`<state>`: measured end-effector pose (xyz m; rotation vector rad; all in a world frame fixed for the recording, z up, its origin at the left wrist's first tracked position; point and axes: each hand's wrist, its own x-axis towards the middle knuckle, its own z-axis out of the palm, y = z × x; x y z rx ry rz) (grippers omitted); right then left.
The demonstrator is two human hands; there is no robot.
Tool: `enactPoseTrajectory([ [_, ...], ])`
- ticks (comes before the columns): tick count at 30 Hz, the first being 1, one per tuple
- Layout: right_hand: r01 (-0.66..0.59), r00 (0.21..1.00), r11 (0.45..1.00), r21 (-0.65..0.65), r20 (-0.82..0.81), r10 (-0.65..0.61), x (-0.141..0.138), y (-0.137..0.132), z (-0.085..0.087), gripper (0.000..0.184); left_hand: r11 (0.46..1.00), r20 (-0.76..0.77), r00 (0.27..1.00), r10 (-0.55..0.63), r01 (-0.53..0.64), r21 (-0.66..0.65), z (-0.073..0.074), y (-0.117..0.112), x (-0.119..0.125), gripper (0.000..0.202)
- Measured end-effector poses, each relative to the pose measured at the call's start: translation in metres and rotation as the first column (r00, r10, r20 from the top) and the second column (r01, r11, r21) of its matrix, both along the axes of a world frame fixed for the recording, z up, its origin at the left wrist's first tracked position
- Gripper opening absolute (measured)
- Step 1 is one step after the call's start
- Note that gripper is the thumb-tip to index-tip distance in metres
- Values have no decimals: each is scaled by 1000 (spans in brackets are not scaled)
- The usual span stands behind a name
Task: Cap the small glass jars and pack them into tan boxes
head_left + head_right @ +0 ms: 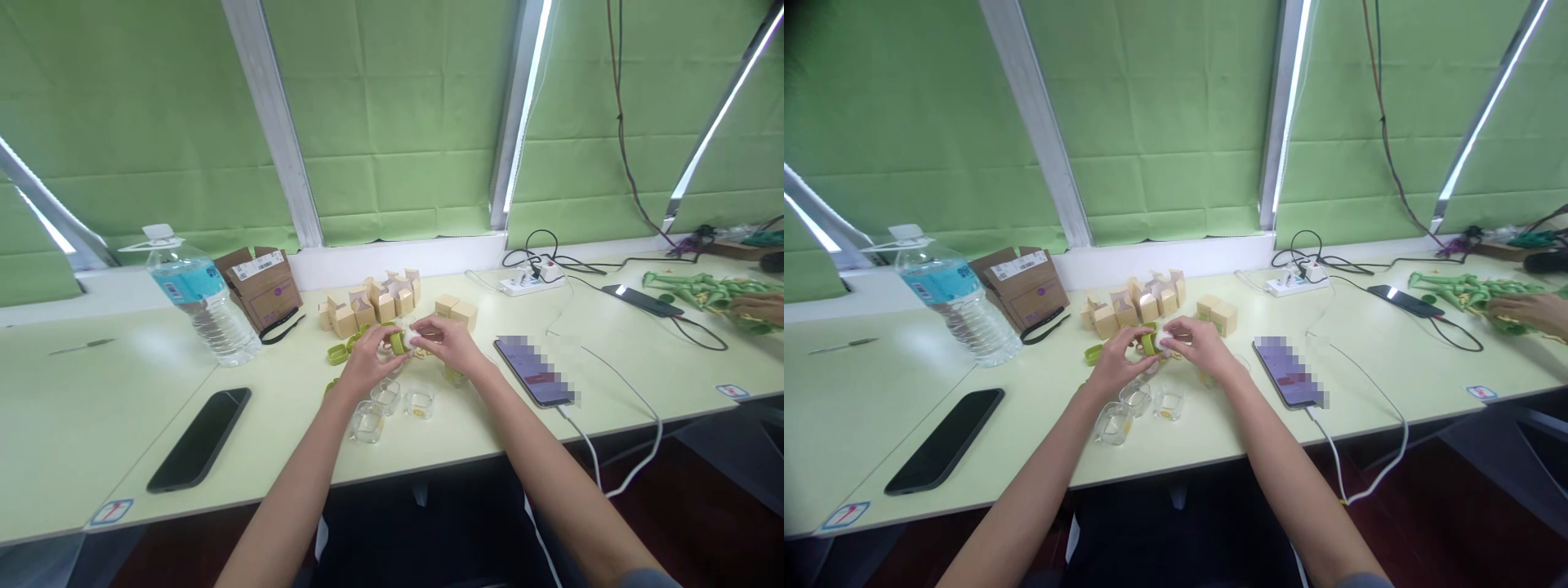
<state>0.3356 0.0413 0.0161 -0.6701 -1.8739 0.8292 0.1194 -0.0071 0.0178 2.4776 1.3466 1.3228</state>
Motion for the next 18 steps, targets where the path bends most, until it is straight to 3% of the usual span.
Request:
enactPoseTrajectory([
  [18,-72,997,997,-12,27,72,-1,-6,2,30,995,8,999,-38,37,98,1,0,0,38],
])
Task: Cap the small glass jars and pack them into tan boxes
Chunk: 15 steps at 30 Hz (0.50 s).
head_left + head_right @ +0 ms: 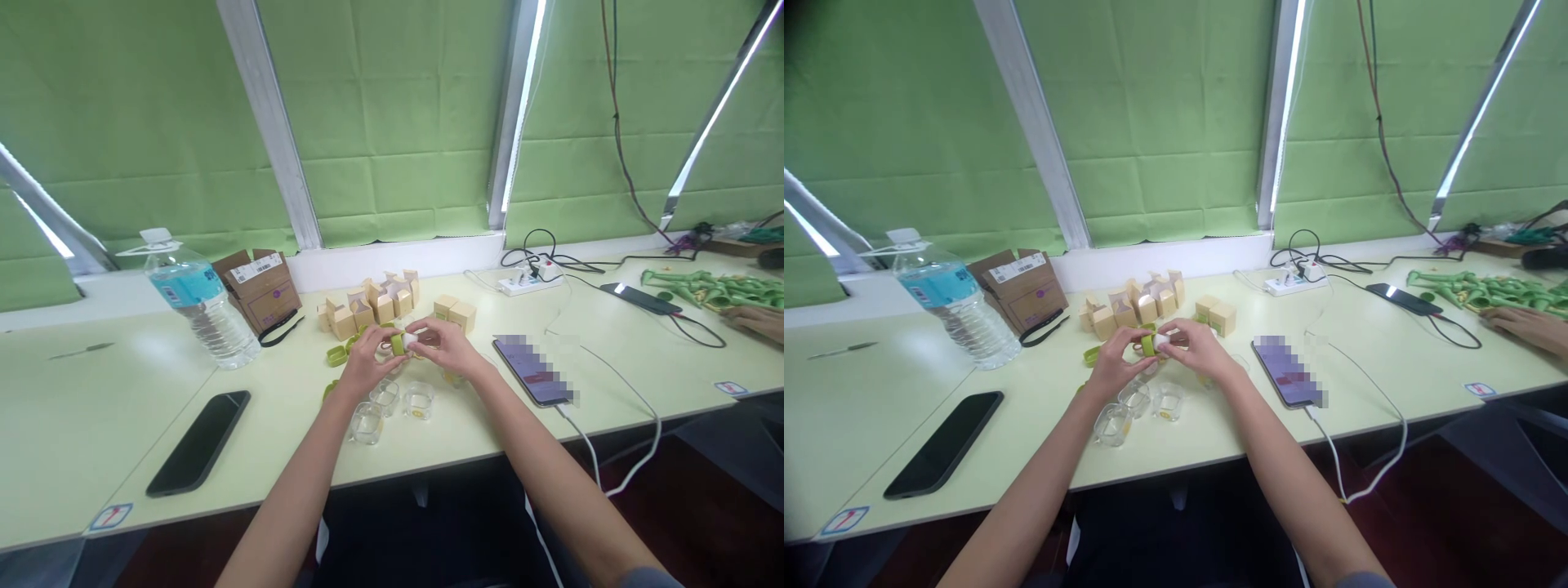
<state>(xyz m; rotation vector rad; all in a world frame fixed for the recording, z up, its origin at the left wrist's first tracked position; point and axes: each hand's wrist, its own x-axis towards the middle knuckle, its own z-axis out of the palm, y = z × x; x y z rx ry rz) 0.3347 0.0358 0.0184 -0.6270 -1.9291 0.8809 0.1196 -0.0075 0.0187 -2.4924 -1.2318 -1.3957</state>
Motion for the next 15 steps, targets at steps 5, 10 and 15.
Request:
enactPoseTrajectory([
  [5,-17,998,1000,-4,-62,17,-1,0,1,42,1000,10,1000,10,-10,-11,-3,2,-1,39],
  [10,-31,992,999,-23,-121,28,-4,-1,2,39,999,4,999,34,-34,-17,-4,2,-1,40],
  [15,-39,990,999,10,-138,40,-5,-1,1,36,999,-8,999,45,-46,-17,-4,3,-2,45],
])
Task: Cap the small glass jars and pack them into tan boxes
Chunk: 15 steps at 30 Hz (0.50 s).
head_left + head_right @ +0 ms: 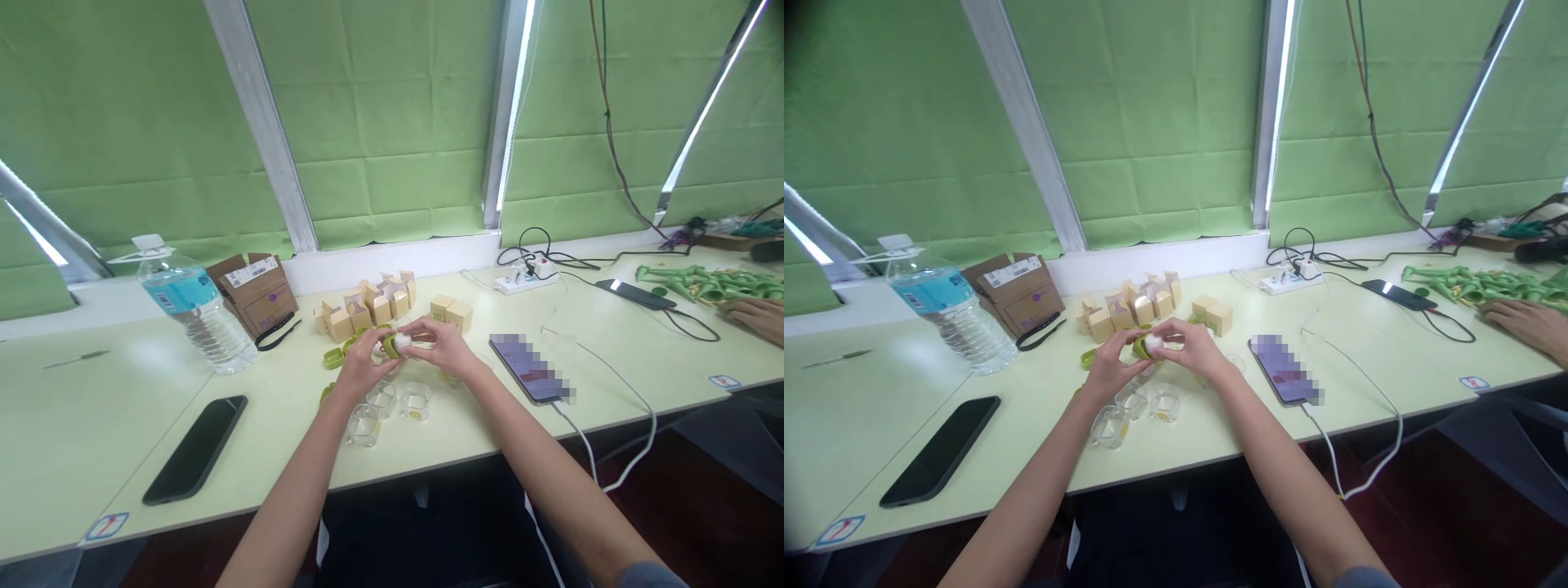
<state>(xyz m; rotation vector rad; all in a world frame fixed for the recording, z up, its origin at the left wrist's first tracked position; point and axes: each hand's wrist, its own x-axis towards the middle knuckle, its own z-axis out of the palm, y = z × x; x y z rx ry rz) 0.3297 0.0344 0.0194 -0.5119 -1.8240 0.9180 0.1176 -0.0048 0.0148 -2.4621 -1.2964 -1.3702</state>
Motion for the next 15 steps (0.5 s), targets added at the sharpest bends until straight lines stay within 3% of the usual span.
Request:
enactPoseTrajectory([
  [11,-2,1000,995,100,20,0,-4,-3,0,29,999,21,1000,16,-15,-44,-2,1,-3,47],
  [15,1,1000,999,42,-14,-1,-5,-2,-1,31,995,63,997,52,-46,-88,-1,1,-3,44],
])
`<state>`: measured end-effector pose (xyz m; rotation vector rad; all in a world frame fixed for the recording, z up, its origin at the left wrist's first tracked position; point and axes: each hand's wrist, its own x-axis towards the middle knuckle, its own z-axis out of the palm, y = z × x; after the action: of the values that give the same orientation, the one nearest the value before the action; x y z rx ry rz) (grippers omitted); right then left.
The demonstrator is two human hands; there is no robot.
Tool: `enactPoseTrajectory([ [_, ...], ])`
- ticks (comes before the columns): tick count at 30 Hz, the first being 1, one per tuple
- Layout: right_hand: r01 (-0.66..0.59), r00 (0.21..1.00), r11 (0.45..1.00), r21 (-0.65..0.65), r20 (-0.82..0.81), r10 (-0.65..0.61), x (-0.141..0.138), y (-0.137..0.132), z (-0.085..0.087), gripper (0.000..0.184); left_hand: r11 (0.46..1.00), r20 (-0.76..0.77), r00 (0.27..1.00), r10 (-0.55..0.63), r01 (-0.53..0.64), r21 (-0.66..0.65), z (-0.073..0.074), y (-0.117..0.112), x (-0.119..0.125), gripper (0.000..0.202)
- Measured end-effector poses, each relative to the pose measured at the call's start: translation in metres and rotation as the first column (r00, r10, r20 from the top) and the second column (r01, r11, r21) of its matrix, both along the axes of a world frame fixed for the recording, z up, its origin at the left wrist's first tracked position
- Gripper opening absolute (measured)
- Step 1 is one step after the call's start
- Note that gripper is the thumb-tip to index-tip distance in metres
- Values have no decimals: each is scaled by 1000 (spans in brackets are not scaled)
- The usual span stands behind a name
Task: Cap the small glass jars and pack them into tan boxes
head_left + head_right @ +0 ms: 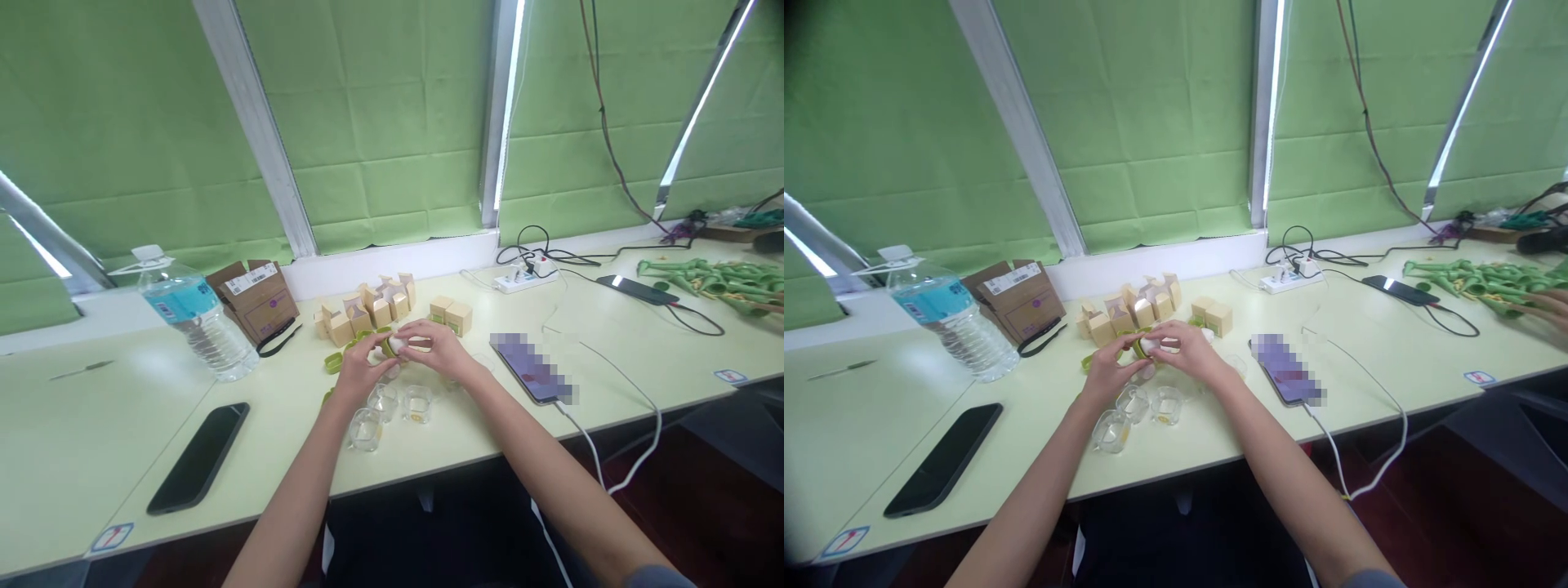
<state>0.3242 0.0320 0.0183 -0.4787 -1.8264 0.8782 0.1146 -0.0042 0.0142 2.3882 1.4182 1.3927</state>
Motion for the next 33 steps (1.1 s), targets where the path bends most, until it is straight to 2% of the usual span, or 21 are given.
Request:
enactPoseTrajectory([
  [9,11,999,998,-67,46,-8,4,1,4,33,998,-17,999,-30,31,49,2,-2,4,44],
  [15,83,994,995,50,74,-86,3,0,6,32,999,20,1000,4,-3,-36,9,-7,10,43],
  [22,133,989,983,129,44,-140,2,1,2,36,966,192,981,9,41,-256,9,-3,6,38],
  [27,143,982,958,250,81,-168,2,1,0,34,959,229,973,-16,80,-272,8,-1,5,41],
  [33,123,985,949,290,80,-152,1,2,-1,36,972,229,972,-49,100,-214,8,-1,6,35],
])
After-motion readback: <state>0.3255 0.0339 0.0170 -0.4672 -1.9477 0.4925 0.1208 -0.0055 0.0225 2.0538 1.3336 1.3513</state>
